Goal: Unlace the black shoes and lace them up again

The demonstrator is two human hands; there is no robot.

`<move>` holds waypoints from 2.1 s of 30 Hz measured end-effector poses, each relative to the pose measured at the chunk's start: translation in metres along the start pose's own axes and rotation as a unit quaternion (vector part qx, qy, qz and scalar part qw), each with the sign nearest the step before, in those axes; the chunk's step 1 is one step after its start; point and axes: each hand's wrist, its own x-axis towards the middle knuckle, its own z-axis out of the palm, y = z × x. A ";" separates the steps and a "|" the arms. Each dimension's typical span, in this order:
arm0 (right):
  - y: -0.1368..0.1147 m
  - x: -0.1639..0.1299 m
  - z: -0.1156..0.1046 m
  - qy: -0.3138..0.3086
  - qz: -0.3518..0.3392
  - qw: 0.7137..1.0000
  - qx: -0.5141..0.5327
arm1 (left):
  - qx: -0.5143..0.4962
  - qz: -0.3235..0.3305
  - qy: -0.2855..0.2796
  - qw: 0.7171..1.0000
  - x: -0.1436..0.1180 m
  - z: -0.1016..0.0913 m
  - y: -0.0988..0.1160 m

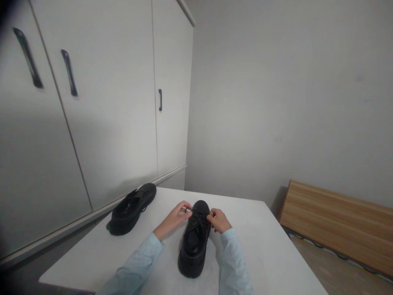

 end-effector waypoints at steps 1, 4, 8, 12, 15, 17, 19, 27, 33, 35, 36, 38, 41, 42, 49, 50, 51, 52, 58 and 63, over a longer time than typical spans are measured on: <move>0.000 0.000 -0.002 0.001 -0.018 1.000 0.003 | 0.000 0.012 -0.007 1.000 0.000 0.002 0.001; -0.006 -0.006 -0.006 0.021 -0.112 0.993 0.005 | -0.003 0.018 -0.029 0.999 -0.001 0.006 -0.002; -0.023 -0.024 -0.009 0.101 -0.229 0.967 -0.037 | -0.009 0.020 -0.036 0.999 0.000 0.007 -0.008; -0.041 -0.044 0.000 0.092 -0.304 0.930 -0.185 | -0.010 0.020 -0.040 0.999 0.000 0.006 -0.010; -0.048 -0.049 0.014 0.067 -0.273 0.904 -0.323 | -0.019 0.016 -0.041 0.999 0.001 0.006 -0.011; -0.050 -0.047 0.024 0.093 -0.238 0.881 -0.398 | -0.029 0.010 -0.041 0.999 0.002 0.006 -0.013; -0.053 -0.044 0.032 0.136 -0.218 0.855 -0.450 | -0.035 0.006 -0.042 0.998 0.002 0.007 -0.015; -0.062 -0.036 0.044 0.175 -0.192 0.823 -0.505 | -0.036 0.016 -0.037 0.999 0.003 0.007 -0.019; -0.050 -0.032 0.039 0.152 -0.214 0.833 -0.488 | -0.033 0.019 -0.033 0.999 0.002 0.007 -0.014; -0.045 -0.033 0.035 0.134 -0.238 0.833 -0.481 | -0.025 0.026 -0.033 0.999 0.001 0.007 -0.012; -0.044 -0.034 0.033 0.126 -0.251 0.833 -0.477 | -0.023 0.028 -0.035 0.999 0.001 0.007 -0.011; -0.041 -0.036 0.028 0.114 -0.276 0.833 -0.466 | -0.022 0.028 -0.037 0.999 0.000 0.006 -0.010; -0.039 -0.038 0.020 0.087 -0.326 0.834 -0.437 | -0.024 0.022 -0.040 0.999 0.000 0.006 -0.011; -0.039 -0.039 0.018 0.077 -0.344 0.834 -0.425 | -0.023 0.019 -0.040 0.999 0.000 0.005 -0.011; -0.038 -0.042 0.016 0.073 -0.394 0.850 -0.341 | -0.040 0.010 -0.045 0.998 0.001 0.006 -0.015; -0.037 -0.042 0.016 0.067 -0.390 0.861 -0.320 | -0.046 0.005 -0.045 0.998 0.001 0.006 -0.014; -0.036 -0.042 0.017 0.059 -0.385 0.873 -0.295 | -0.049 0.001 -0.044 0.998 0.001 0.007 -0.014; -0.034 -0.041 0.017 0.051 -0.380 0.885 -0.265 | -0.048 -0.001 -0.042 0.998 0.001 0.007 -0.014; -0.033 -0.035 0.009 0.044 -0.325 0.944 -0.037 | -0.059 0.001 -0.046 0.997 0.000 0.007 -0.012; -0.042 -0.030 0.003 0.056 -0.282 0.957 0.046 | -0.045 0.038 0.028 0.998 -0.001 0.007 -0.003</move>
